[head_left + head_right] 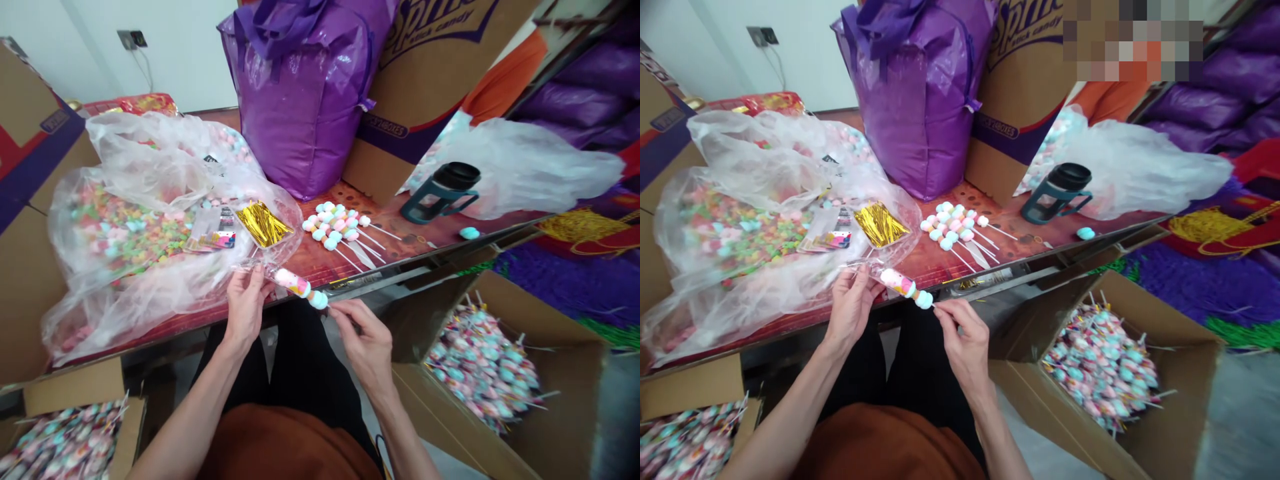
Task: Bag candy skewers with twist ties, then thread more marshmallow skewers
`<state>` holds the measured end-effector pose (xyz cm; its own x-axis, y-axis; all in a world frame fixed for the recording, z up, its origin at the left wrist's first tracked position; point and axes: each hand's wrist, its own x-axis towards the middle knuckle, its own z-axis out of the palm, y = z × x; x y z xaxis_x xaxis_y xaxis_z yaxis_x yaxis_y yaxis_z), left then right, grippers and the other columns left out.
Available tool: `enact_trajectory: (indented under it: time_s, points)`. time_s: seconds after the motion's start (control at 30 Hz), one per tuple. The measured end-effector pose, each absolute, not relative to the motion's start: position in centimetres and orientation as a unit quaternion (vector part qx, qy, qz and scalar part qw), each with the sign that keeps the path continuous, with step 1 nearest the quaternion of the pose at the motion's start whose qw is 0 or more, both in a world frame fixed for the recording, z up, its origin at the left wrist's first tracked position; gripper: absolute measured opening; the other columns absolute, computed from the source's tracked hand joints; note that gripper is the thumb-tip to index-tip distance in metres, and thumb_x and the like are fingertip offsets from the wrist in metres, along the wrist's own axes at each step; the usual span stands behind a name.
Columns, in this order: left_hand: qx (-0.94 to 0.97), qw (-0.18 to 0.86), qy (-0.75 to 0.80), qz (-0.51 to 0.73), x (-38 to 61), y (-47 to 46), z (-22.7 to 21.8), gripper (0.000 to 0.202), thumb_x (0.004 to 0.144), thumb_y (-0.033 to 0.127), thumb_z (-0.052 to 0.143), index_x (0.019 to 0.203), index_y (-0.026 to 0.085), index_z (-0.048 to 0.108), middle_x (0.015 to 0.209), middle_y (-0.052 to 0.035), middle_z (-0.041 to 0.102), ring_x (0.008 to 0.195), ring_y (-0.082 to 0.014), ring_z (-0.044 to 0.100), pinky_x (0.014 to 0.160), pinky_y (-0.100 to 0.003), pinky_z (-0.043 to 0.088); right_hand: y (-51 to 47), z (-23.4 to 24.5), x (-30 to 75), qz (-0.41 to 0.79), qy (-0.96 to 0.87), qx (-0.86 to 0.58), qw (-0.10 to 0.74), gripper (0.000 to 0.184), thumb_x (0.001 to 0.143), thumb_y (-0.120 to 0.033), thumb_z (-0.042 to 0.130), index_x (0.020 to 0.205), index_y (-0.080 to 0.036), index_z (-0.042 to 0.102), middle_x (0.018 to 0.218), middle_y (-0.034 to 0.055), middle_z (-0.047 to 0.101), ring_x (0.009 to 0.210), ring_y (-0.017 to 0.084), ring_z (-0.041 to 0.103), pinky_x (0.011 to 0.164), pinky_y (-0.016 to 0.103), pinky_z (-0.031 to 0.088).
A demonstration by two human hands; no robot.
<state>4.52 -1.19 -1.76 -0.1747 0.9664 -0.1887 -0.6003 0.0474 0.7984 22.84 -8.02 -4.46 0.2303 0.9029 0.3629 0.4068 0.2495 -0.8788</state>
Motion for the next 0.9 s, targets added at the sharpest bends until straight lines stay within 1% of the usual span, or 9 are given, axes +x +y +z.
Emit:
enact_trajectory:
  time_s: [0.13, 0.2, 0.3, 0.37, 0.47, 0.57, 0.63, 0.73, 0.9]
  points:
    - [0.225, 0.647, 0.396, 0.612, 4.4, -1.2, -1.7, 0.043, 0.074, 0.053, 0.080, 0.090, 0.017, 0.062, 0.089, -0.0071, 0.075, 0.085, -0.0201, 0.074, 0.073, -0.030, 0.057, -8.2, -5.0, 22.2, 0.201, -0.606, -0.555, 0.533, 0.012, 0.093, -0.020, 0.063, 0.093, -0.023, 0.075, 0.085, 0.0031, 0.070, 0.078, 0.018, 0.066, 0.074, 0.033, 0.053]
    - [0.227, 0.657, 0.398, 0.599, 4.4, -1.3, -1.8, 0.045, 0.072, 0.051, 0.082, 0.091, 0.017, 0.062, 0.091, -0.0087, 0.076, 0.089, -0.0228, 0.075, 0.076, -0.031, 0.058, -8.3, -5.1, 21.8, 0.183, -0.617, -0.552, 0.530, 0.012, 0.093, -0.018, 0.063, 0.092, -0.023, 0.074, 0.085, 0.0030, 0.069, 0.078, 0.017, 0.065, 0.072, 0.032, 0.052]
    - [0.231, 0.657, 0.403, 0.593, 4.9, -1.7, -1.8, 0.044, 0.068, 0.043, 0.088, 0.091, 0.016, 0.061, 0.094, -0.0087, 0.076, 0.093, -0.0253, 0.075, 0.079, -0.033, 0.058, -8.2, -5.0, 20.7, 0.177, -0.622, -0.554, 0.525, 0.012, 0.093, -0.017, 0.063, 0.091, -0.023, 0.073, 0.084, 0.0032, 0.068, 0.076, 0.017, 0.065, 0.071, 0.030, 0.052]
    - [0.235, 0.664, 0.400, 0.587, 5.3, -1.9, -1.9, 0.043, 0.069, 0.041, 0.088, 0.093, 0.016, 0.061, 0.097, -0.0092, 0.076, 0.094, -0.0259, 0.076, 0.079, -0.034, 0.058, -8.2, -4.9, 19.8, 0.182, -0.625, -0.550, 0.524, 0.013, 0.094, -0.017, 0.061, 0.091, -0.022, 0.072, 0.082, 0.0033, 0.068, 0.075, 0.017, 0.065, 0.070, 0.030, 0.052]
    - [0.235, 0.675, 0.391, 0.580, 5.5, -2.1, -1.9, 0.042, 0.072, 0.041, 0.086, 0.094, 0.016, 0.061, 0.101, -0.0107, 0.076, 0.093, -0.0259, 0.075, 0.079, -0.034, 0.058, -8.4, -4.6, 19.0, 0.198, -0.614, -0.558, 0.522, 0.015, 0.096, -0.019, 0.058, 0.092, -0.021, 0.072, 0.080, 0.0031, 0.066, 0.071, 0.016, 0.064, 0.068, 0.029, 0.051]
    - [0.222, 0.682, 0.386, 0.580, 5.1, -1.9, -1.9, 0.041, 0.073, 0.040, 0.086, 0.092, 0.016, 0.060, 0.101, -0.0108, 0.076, 0.093, -0.0262, 0.075, 0.079, -0.035, 0.058, -8.8, -4.5, 19.0, 0.258, -0.595, -0.580, 0.493, 0.017, 0.098, -0.024, 0.055, 0.097, -0.021, 0.072, 0.078, 0.0013, 0.064, 0.059, 0.012, 0.059, 0.060, 0.027, 0.049]
    - [0.221, 0.687, 0.387, 0.574, 4.9, -1.9, -2.0, 0.040, 0.073, 0.040, 0.085, 0.092, 0.016, 0.060, 0.101, -0.0104, 0.076, 0.092, -0.0261, 0.075, 0.080, -0.036, 0.058, -8.9, -4.7, 19.1, 0.299, -0.578, -0.593, 0.475, 0.018, 0.098, -0.027, 0.055, 0.093, -0.021, 0.071, 0.072, -0.0009, 0.061, 0.052, 0.011, 0.054, 0.055, 0.025, 0.046]
    - [0.243, 0.693, 0.387, 0.557, 5.1, -2.2, -2.2, 0.039, 0.076, 0.040, 0.084, 0.096, 0.015, 0.061, 0.100, -0.0106, 0.076, 0.093, -0.0257, 0.075, 0.082, -0.036, 0.057, -8.5, -5.0, 18.5, 0.320, -0.544, -0.609, 0.481, 0.020, 0.096, -0.031, 0.056, 0.086, -0.020, 0.068, 0.069, -0.0012, 0.060, 0.053, 0.011, 0.052, 0.052, 0.023, 0.042]
    - [0.247, 0.715, 0.372, 0.538, 5.6, -3.0, -2.3, 0.038, 0.078, 0.040, 0.082, 0.097, 0.015, 0.061, 0.099, -0.0103, 0.076, 0.092, -0.0244, 0.075, 0.081, -0.035, 0.057, -7.8, -4.6, 16.6, 0.354, -0.513, -0.604, 0.496, 0.022, 0.097, -0.037, 0.052, 0.093, -0.019, 0.065, 0.071, 0.0005, 0.063, 0.056, 0.012, 0.053, 0.052, 0.023, 0.042]
